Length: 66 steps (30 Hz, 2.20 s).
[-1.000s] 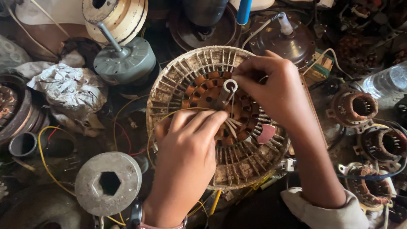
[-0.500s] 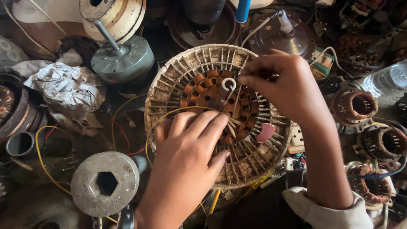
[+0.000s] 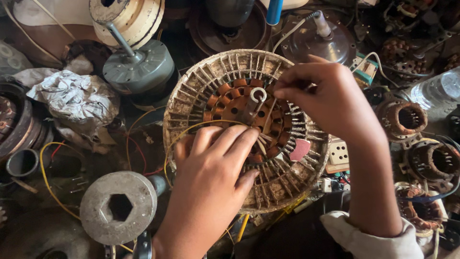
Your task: The person sits on the floor of a cluttered electromechanical repair workshop and works on a ceiling fan motor stator, routing and pressing insulated wires into the coil slots by hand. They then use pliers to cut and prepare wire leads and connect the wires on the stator.
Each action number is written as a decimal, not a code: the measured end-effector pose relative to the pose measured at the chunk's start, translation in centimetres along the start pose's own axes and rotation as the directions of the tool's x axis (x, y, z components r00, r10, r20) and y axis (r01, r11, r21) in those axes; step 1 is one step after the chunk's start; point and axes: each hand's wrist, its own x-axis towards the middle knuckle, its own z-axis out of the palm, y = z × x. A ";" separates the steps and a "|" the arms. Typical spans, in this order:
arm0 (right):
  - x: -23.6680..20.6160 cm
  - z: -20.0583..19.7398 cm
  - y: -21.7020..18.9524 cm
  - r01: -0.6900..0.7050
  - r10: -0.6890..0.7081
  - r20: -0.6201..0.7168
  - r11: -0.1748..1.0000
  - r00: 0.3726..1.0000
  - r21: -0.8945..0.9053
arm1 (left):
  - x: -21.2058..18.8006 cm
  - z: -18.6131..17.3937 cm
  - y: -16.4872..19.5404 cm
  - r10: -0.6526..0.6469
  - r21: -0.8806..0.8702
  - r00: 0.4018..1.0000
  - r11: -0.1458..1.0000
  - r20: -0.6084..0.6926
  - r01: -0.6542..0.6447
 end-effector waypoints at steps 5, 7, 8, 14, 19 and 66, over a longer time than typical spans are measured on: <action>-0.1 0.8 0.0 0.053 -0.054 -0.013 0.998 0.998 -0.033 | 0.0 -0.1 -0.1 0.007 0.003 1.000 1.000 0.005 -0.007; -0.1 0.8 0.0 0.036 -0.036 -0.023 0.999 0.999 -0.022 | 0.0 -0.1 -0.1 0.011 0.003 1.000 1.000 0.004 -0.011; -0.1 0.8 0.0 0.025 -0.025 -0.025 1.000 0.999 -0.012 | 0.0 -0.1 -0.1 0.013 0.000 1.000 1.000 0.004 -0.013; 0.0 1.2 0.1 0.041 -0.041 -0.022 0.999 0.999 -0.010 | 0.0 -0.1 -0.1 0.005 -0.005 1.000 1.000 0.008 -0.005; -0.1 0.9 0.4 0.008 -0.007 -0.062 1.000 0.998 0.017 | 0.0 -0.1 -0.1 0.013 0.004 1.000 1.000 0.003 -0.013; -16.4 2.8 -9.9 0.346 -0.406 -0.200 0.897 0.892 -0.276 | -0.5 0.9 -1.0 -0.094 -0.158 0.983 0.985 -0.158 0.068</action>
